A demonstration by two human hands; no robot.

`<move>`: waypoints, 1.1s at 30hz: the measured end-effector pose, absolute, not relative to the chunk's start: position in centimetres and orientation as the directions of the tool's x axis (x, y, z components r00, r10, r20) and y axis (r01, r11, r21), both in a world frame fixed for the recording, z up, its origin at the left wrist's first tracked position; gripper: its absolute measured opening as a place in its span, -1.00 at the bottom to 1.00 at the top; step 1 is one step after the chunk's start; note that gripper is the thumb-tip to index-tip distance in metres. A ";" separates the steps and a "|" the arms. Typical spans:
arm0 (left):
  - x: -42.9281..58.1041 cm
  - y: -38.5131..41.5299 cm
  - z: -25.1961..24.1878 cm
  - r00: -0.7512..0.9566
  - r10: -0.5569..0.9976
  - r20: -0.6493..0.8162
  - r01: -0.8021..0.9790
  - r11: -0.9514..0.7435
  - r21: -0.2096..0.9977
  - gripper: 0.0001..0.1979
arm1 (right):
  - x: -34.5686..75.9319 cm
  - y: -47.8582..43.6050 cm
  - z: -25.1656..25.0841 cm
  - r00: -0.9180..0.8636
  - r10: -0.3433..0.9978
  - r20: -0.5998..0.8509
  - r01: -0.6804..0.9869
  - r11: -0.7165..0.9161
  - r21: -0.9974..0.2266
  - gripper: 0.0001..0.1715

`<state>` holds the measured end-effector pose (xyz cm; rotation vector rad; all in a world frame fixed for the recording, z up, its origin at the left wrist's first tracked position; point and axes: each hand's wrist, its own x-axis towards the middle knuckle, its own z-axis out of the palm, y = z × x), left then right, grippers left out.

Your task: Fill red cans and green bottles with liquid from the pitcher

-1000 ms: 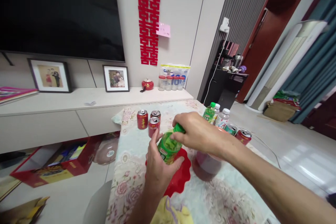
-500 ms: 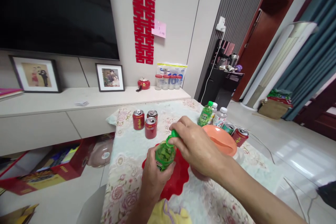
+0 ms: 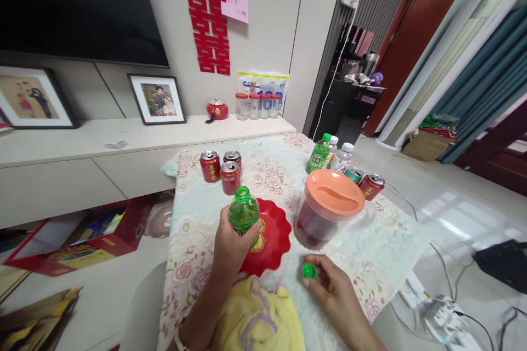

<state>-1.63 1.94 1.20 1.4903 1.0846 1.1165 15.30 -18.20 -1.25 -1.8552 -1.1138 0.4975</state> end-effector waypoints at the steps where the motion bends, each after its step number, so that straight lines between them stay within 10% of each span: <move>1: -1.6 1.9 1.2 0.194 0.972 0.134 0.111 -0.157 0.981 -0.44 | 15.4 -18.5 -2.0 0.522 0.845 0.118 0.512 -0.200 -0.835 -0.63; 13: -1.3 1.7 0.0 0.173 0.962 0.211 0.112 -0.231 0.966 -0.40 | 15.1 -19.1 -4.4 0.534 0.785 0.315 0.642 -0.134 -0.755 -0.71; 22: -1.1 1.6 -0.4 0.143 0.962 0.235 0.110 -0.251 0.962 -0.36 | 21.1 -21.7 -2.0 0.907 0.348 0.238 0.296 -0.123 -0.947 -0.57; 33: -1.3 2.1 -2.0 0.192 0.937 0.293 0.120 -0.319 0.940 -0.22 | 24.1 -17.1 1.3 0.914 0.359 0.186 0.090 0.268 -0.959 -0.41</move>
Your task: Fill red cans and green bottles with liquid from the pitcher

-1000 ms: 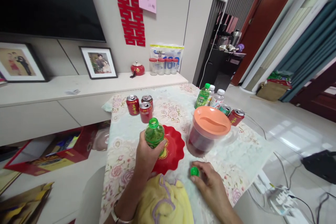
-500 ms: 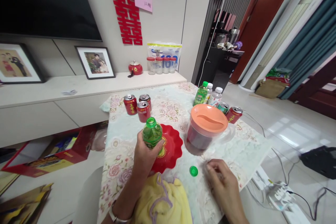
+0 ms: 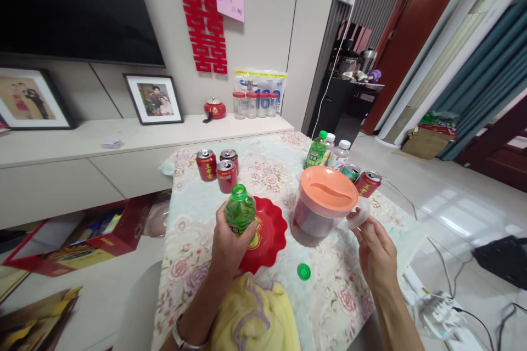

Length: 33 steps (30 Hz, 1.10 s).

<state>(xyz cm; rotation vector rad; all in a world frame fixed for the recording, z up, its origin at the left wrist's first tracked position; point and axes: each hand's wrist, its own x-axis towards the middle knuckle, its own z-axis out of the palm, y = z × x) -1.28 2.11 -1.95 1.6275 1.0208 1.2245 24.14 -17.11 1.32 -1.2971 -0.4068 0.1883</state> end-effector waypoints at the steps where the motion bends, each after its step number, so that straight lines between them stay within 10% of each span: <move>1: -1.3 2.1 -2.0 0.192 0.936 0.295 0.118 -0.320 0.940 -0.22 | 24.3 -16.7 1.5 0.909 0.373 0.185 0.077 0.285 -0.956 -0.42; 33: 0.8 1.0 -3.4 0.136 0.877 0.461 0.198 -0.480 0.855 -0.21 | 21.2 -13.3 12.8 0.799 0.507 0.325 0.208 0.274 -0.939 -0.29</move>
